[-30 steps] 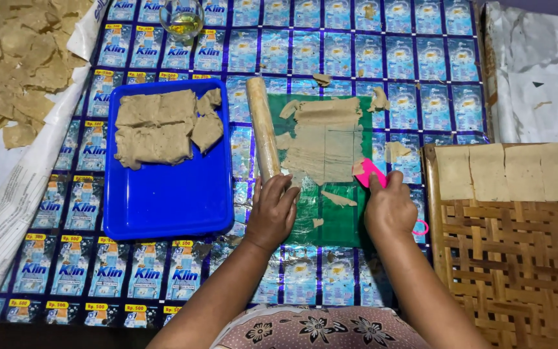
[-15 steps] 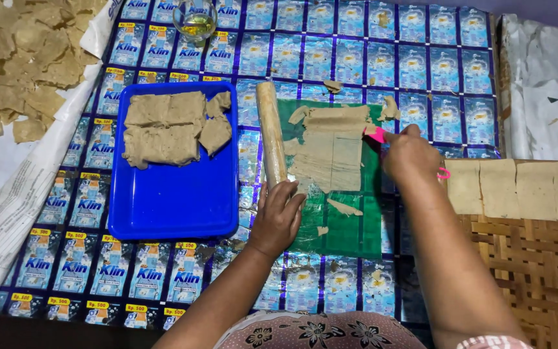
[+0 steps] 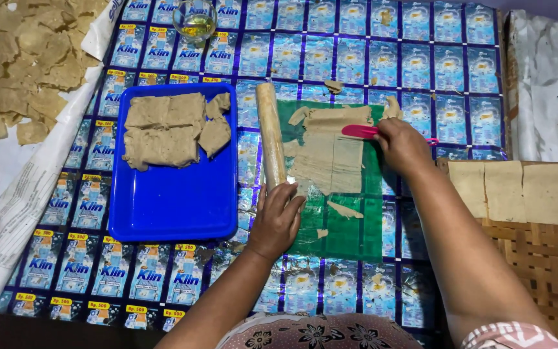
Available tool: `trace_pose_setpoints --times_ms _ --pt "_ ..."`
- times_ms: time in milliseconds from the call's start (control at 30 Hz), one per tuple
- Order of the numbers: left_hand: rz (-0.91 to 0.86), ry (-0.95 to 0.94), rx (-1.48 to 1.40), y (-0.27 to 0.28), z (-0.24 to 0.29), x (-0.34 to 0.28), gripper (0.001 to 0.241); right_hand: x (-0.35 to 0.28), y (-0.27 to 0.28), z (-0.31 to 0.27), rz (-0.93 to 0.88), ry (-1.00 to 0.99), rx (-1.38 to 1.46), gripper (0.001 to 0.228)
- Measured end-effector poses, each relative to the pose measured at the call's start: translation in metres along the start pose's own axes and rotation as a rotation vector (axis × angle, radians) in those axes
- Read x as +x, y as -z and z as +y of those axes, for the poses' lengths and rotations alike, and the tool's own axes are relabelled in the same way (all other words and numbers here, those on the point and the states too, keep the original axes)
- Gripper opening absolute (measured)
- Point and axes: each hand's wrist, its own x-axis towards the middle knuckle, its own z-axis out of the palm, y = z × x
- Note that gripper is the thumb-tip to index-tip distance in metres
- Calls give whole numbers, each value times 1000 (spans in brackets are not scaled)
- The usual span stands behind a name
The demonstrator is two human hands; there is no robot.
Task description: Rolling out dough and cutting it into square shapes using a rolling pin and a plastic tool.
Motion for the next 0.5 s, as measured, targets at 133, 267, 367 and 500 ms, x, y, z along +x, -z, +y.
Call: trace_pose_setpoints --times_ms 133,267,367,500 --pt "-10 2 12 0 0 0 32 9 -8 -4 -60 9 -9 16" --pt "-6 5 22 -4 -2 -2 30 12 -5 -11 -69 26 32 16" --pt "-4 6 34 -4 -2 -2 29 12 -4 -12 -89 22 39 17" --pt "-7 4 35 -3 -2 -1 30 10 -4 -12 -89 60 27 17"
